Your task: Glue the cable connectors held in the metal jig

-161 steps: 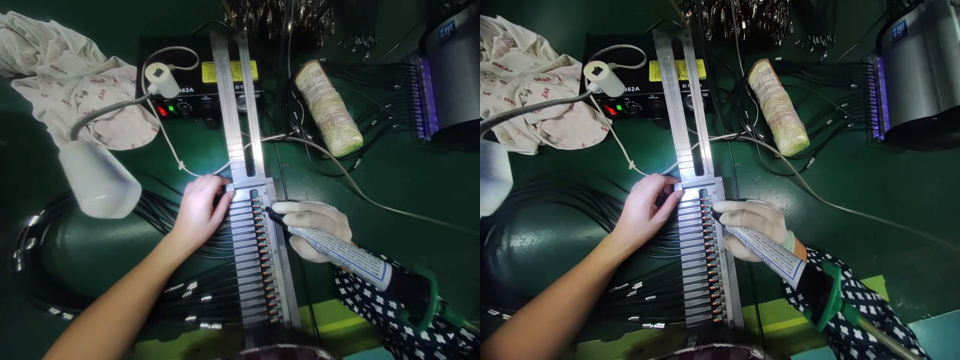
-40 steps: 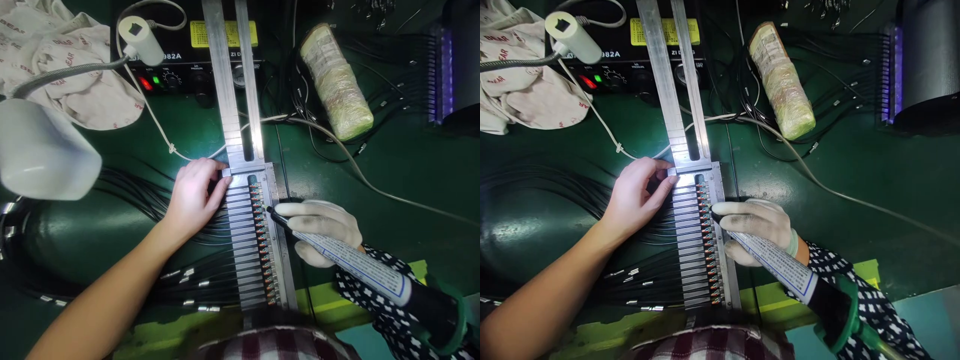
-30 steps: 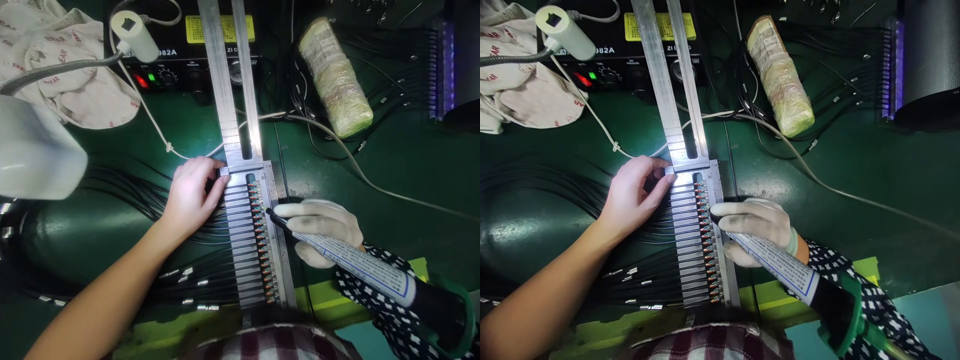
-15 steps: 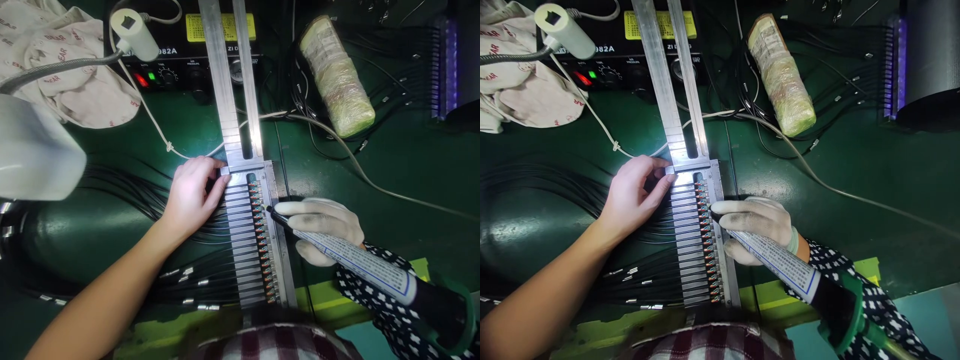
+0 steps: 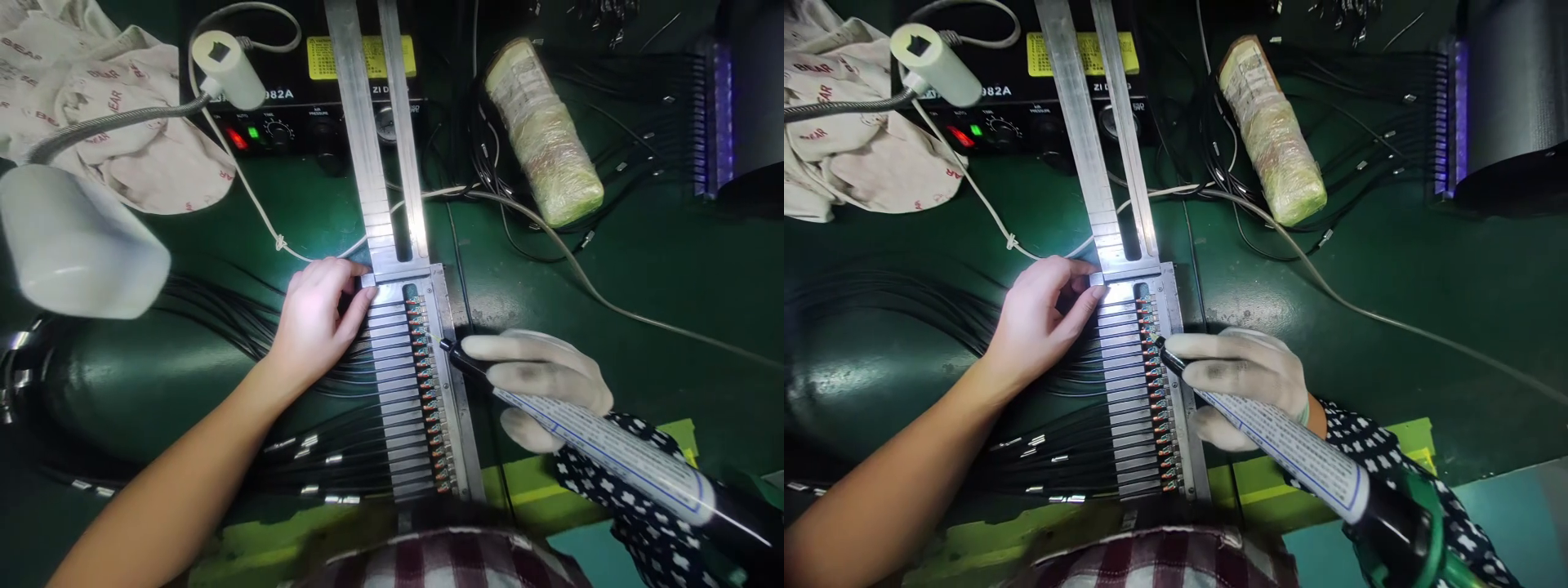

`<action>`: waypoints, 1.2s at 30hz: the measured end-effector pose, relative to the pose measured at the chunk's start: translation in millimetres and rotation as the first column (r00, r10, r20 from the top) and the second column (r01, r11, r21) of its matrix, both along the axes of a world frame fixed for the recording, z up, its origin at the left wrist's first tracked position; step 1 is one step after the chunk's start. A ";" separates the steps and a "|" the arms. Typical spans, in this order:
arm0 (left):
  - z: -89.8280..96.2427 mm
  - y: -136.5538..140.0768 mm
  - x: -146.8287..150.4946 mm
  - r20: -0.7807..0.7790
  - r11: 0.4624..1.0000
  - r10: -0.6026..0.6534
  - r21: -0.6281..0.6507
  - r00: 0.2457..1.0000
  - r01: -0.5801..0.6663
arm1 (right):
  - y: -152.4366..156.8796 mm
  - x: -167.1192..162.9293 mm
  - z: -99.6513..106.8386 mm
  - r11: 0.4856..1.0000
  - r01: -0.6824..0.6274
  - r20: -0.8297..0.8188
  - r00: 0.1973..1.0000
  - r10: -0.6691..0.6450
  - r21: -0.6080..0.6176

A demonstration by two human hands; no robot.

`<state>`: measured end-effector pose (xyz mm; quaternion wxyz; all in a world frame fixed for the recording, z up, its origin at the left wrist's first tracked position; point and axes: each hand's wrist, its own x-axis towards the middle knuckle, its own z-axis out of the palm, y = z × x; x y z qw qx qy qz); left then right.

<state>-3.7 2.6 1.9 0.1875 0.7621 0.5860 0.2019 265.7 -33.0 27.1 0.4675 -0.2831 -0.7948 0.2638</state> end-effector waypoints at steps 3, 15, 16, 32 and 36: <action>0.7 -0.1 0.4 0.003 1.000 0.004 -0.011 1.000 -0.004 | -6.1 0.5 1.8 1.000 0.006 0.040 0.999 -0.005 -0.027; 1.0 0.4 0.3 -0.010 1.000 0.002 0.008 1.000 -0.002 | -1.5 -1.8 -7.2 1.000 -0.005 0.064 0.998 0.006 -0.012; 1.0 0.4 0.4 -0.007 1.000 0.002 0.008 1.000 -0.002 | -2.1 -1.5 -7.3 1.000 0.002 0.070 0.998 -0.001 -0.012; 1.6 0.5 0.8 -0.018 1.000 0.017 -0.011 1.000 -0.017 | -5.7 -2.0 -9.7 1.000 0.023 0.048 0.999 -0.022 -0.015; 2.0 0.1 0.5 -0.007 1.000 0.011 -0.012 1.000 -0.011 | -4.2 -2.0 -10.1 1.000 0.021 0.032 0.999 -0.020 -0.019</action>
